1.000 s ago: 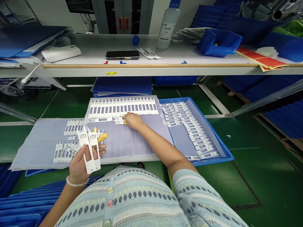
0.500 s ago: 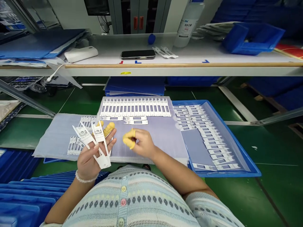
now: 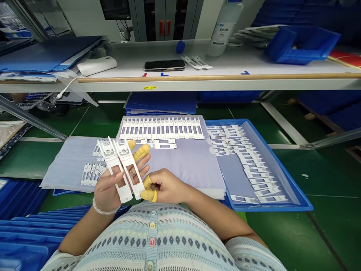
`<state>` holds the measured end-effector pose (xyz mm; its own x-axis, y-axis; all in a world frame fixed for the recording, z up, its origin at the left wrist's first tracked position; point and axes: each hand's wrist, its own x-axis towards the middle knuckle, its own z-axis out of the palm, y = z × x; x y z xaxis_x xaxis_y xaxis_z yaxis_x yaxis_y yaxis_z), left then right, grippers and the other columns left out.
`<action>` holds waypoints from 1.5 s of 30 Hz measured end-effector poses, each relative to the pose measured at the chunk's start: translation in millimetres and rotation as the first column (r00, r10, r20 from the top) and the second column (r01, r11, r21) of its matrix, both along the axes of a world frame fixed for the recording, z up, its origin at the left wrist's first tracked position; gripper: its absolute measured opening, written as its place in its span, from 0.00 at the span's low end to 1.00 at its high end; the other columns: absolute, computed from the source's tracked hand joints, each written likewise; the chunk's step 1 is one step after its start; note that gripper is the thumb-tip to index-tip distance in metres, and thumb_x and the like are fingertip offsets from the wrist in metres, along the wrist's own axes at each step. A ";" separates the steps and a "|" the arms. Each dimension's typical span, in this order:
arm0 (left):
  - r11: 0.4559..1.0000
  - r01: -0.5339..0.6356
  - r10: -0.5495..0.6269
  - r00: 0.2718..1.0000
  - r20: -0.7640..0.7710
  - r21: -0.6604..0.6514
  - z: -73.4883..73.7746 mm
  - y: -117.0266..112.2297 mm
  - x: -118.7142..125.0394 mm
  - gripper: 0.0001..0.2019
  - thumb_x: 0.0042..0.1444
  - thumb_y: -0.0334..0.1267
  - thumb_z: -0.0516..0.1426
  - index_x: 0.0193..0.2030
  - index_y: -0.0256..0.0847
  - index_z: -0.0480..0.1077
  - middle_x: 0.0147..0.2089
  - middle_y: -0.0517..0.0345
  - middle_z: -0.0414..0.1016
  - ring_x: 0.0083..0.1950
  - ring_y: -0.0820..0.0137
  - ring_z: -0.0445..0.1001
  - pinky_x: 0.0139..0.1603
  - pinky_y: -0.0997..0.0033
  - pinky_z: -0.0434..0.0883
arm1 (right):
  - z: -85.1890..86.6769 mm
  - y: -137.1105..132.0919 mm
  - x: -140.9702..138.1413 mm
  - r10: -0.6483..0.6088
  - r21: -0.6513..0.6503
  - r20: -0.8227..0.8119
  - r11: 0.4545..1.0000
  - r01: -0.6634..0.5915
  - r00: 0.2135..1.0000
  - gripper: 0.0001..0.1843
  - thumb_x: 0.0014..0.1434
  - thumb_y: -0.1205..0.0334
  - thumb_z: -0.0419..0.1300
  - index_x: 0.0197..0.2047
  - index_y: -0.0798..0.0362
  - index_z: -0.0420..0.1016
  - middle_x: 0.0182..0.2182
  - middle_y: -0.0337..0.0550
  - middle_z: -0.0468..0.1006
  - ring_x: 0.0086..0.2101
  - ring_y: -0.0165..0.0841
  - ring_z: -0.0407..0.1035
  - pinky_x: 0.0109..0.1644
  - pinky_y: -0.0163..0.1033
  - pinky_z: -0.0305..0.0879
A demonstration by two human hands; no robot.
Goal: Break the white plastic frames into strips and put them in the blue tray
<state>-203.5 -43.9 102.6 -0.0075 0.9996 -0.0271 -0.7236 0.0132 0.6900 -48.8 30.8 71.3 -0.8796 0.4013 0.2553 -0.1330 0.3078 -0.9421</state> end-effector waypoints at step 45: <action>0.991 -0.038 0.126 0.529 -0.839 0.125 -100.8 25.0 35.7 0.27 0.62 0.49 0.52 0.65 0.41 0.58 0.63 0.44 0.66 0.65 0.59 0.62 0.67 0.54 0.56 | -84.8 10.4 13.0 -0.566 0.452 -0.199 0.671 0.587 0.800 0.11 0.63 0.59 0.54 0.37 0.55 0.74 0.26 0.40 0.73 0.25 0.28 0.67 0.31 0.31 0.64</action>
